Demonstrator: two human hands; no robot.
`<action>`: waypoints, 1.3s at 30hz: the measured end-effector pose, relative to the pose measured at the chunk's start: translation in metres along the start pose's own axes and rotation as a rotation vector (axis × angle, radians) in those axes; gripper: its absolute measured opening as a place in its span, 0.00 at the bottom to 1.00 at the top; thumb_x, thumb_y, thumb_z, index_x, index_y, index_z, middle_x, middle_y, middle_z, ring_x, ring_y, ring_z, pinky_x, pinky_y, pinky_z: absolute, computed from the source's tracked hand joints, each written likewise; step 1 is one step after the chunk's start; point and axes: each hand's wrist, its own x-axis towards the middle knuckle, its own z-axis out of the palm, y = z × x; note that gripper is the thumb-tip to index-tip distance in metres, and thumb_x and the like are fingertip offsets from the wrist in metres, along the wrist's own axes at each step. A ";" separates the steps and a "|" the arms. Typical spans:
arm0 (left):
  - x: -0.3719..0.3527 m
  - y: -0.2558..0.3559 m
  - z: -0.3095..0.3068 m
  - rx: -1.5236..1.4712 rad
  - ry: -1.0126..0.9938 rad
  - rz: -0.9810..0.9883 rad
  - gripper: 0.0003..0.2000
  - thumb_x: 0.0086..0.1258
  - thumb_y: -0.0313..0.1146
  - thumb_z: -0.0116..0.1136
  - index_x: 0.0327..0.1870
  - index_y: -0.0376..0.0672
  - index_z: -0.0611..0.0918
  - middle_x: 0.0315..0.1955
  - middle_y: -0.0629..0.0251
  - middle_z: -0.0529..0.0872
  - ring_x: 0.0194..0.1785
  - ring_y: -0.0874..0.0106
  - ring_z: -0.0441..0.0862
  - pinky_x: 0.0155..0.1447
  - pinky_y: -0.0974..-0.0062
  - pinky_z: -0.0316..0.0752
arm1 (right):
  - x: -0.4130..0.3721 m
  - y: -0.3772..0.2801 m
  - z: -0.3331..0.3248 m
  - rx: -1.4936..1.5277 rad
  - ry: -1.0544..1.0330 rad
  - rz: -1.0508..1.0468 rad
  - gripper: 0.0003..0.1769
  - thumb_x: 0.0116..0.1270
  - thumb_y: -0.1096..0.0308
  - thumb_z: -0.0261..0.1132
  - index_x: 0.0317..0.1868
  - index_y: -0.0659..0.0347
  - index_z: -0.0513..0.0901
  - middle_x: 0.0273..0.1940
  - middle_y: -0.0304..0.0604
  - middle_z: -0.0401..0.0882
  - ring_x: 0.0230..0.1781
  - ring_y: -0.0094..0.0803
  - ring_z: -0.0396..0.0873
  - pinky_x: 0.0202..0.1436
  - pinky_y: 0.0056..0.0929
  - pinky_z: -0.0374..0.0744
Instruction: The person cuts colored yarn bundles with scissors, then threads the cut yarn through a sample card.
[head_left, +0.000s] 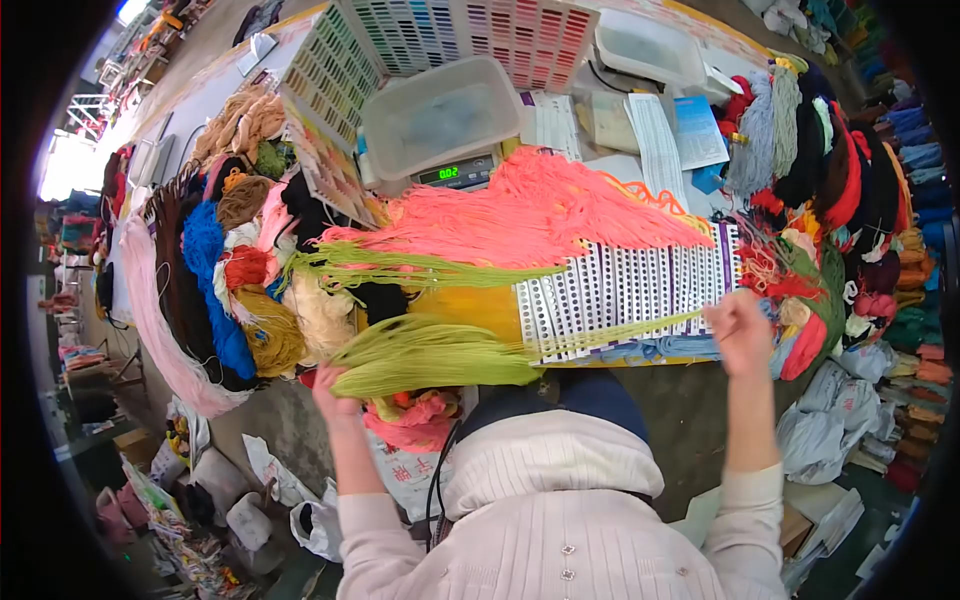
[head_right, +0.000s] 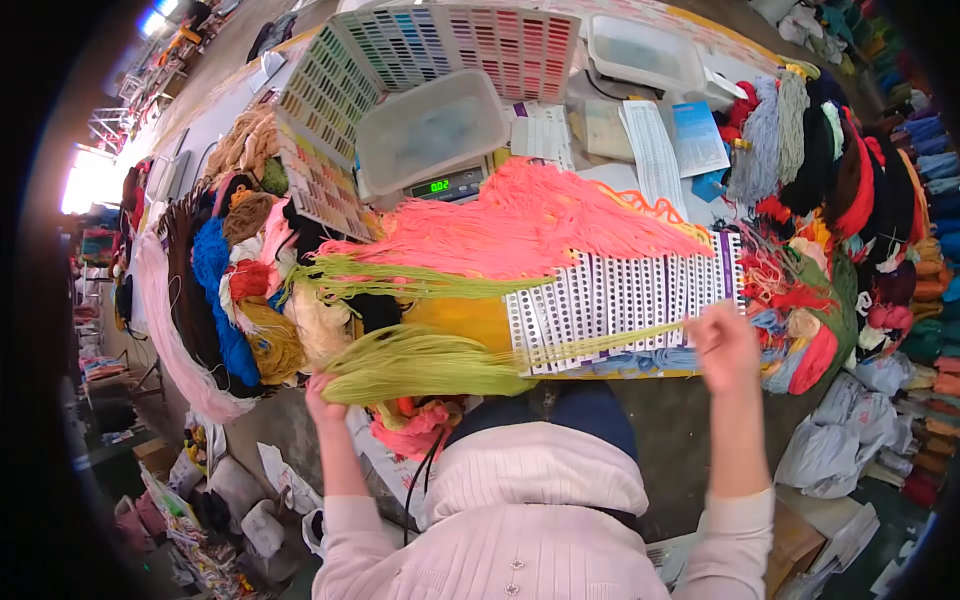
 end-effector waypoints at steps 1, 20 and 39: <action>0.005 0.017 -0.015 0.058 0.177 0.078 0.09 0.63 0.32 0.39 0.34 0.37 0.71 0.09 0.77 0.65 0.13 0.85 0.65 0.41 0.79 0.70 | 0.013 -0.031 -0.047 -0.063 0.117 -0.090 0.05 0.54 0.76 0.53 0.21 0.60 0.68 0.19 0.36 0.66 0.18 0.22 0.66 0.31 0.22 0.70; 0.105 -0.328 0.068 0.954 -0.059 -0.418 0.08 0.57 0.33 0.53 0.34 0.40 0.74 0.22 0.69 0.76 0.26 0.80 0.73 0.29 0.81 0.69 | 0.168 0.192 -0.095 -1.389 -0.035 -0.411 0.06 0.43 0.74 0.61 0.25 0.63 0.73 0.25 0.43 0.70 0.28 0.38 0.69 0.33 0.32 0.68; 0.109 -0.357 0.059 1.250 -0.368 -0.141 0.06 0.60 0.30 0.49 0.25 0.39 0.75 0.17 0.70 0.73 0.20 0.82 0.69 0.27 0.84 0.65 | 0.166 0.191 -0.099 -1.255 -0.316 -0.421 0.19 0.36 0.76 0.61 0.35 0.62 0.74 0.33 0.44 0.68 0.33 0.39 0.69 0.34 0.32 0.68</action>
